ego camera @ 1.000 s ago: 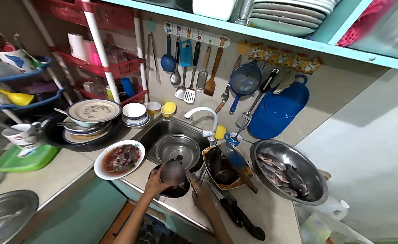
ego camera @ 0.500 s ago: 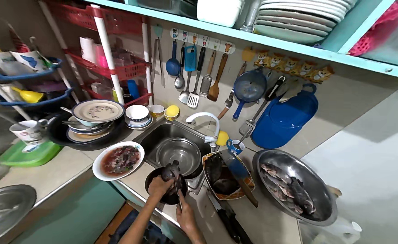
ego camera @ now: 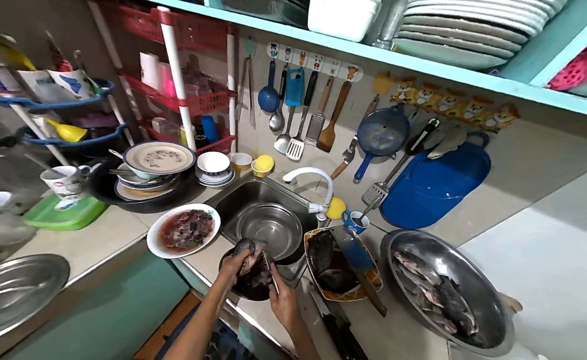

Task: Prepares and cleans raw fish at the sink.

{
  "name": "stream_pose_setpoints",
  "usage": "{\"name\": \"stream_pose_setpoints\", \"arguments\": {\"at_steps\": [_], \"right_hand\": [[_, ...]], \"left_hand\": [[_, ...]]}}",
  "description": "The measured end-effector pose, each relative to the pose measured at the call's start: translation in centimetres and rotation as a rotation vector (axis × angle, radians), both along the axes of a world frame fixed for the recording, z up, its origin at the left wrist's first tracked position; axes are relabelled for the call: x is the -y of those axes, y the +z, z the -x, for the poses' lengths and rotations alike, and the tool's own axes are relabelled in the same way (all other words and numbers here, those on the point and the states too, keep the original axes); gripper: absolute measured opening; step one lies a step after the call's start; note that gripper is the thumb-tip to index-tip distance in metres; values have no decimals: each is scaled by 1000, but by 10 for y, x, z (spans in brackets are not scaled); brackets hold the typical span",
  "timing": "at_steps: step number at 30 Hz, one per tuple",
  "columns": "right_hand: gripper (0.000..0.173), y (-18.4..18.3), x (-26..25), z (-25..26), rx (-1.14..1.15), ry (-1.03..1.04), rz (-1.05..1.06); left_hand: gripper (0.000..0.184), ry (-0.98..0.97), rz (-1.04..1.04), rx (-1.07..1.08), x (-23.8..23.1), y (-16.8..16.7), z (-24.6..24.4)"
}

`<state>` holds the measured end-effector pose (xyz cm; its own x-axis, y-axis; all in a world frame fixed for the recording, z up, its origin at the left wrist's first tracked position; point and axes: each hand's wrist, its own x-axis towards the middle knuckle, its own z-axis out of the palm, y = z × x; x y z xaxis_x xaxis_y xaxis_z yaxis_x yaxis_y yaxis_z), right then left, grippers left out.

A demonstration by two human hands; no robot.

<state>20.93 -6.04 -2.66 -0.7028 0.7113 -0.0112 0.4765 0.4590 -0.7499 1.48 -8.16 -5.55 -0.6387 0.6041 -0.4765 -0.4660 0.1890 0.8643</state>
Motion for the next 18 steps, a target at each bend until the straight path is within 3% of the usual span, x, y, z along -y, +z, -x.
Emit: {"name": "stream_pose_setpoints", "arguments": {"at_steps": [4, 10, 13, 18], "right_hand": [[56, 9, 14, 18, 29, -33, -70], [59, 11, 40, 31, 213, -59, -96], [59, 8, 43, 23, 280, -33, -50], [56, 15, 24, 40, 145, -89, -145]], "left_hand": [[19, 74, -231, 214, -4, 7, -6], [17, 205, -356, 386, -15, 13, -14], [17, 205, -419, 400, -15, 11, -9], [20, 213, -326, 321, -19, 19, -17]]}}
